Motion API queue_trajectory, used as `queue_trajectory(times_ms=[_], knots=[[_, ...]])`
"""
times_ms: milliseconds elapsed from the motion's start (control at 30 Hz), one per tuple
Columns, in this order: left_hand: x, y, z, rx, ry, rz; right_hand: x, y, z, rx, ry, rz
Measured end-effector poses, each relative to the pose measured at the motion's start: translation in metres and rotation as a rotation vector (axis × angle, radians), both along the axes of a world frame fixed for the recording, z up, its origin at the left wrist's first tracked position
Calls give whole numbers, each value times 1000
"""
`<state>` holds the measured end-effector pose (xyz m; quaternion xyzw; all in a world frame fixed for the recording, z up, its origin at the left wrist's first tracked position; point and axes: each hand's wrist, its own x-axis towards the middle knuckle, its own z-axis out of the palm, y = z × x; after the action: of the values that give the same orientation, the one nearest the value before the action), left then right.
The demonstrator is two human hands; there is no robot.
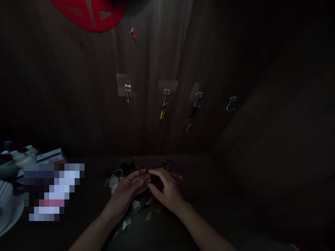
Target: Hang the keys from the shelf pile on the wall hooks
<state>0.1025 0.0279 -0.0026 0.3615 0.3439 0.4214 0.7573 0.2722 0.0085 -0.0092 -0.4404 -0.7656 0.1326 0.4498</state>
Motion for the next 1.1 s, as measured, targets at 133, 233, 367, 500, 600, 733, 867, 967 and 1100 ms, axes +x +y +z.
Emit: queue_trajectory(times_ms=[133,233,367,500,600,733,867,967,1100], knots=[[4,-3,2,45,50,-11,-4,0,-4,51,-45,33],[6,-4,4,44,79,24,-5,0,-6,93,-23,23],[6,-3,4,-1,62,21,-4,2,-6,106,46,39],[4,-3,4,-34,22,16,-1,4,-5,49,91,37],[3,-3,3,-66,9,-7,2,6,-8,-12,121,-13],[3,-3,0,-63,4,-64,5,6,-9,-68,130,-52],[2,-3,2,-65,2,-75,6,7,-6,-129,127,-61],[2,-4,5,-73,13,-53,7,9,-4,-178,108,-62],[1,-5,8,-33,-6,-62,7,9,-5,-217,8,-18]])
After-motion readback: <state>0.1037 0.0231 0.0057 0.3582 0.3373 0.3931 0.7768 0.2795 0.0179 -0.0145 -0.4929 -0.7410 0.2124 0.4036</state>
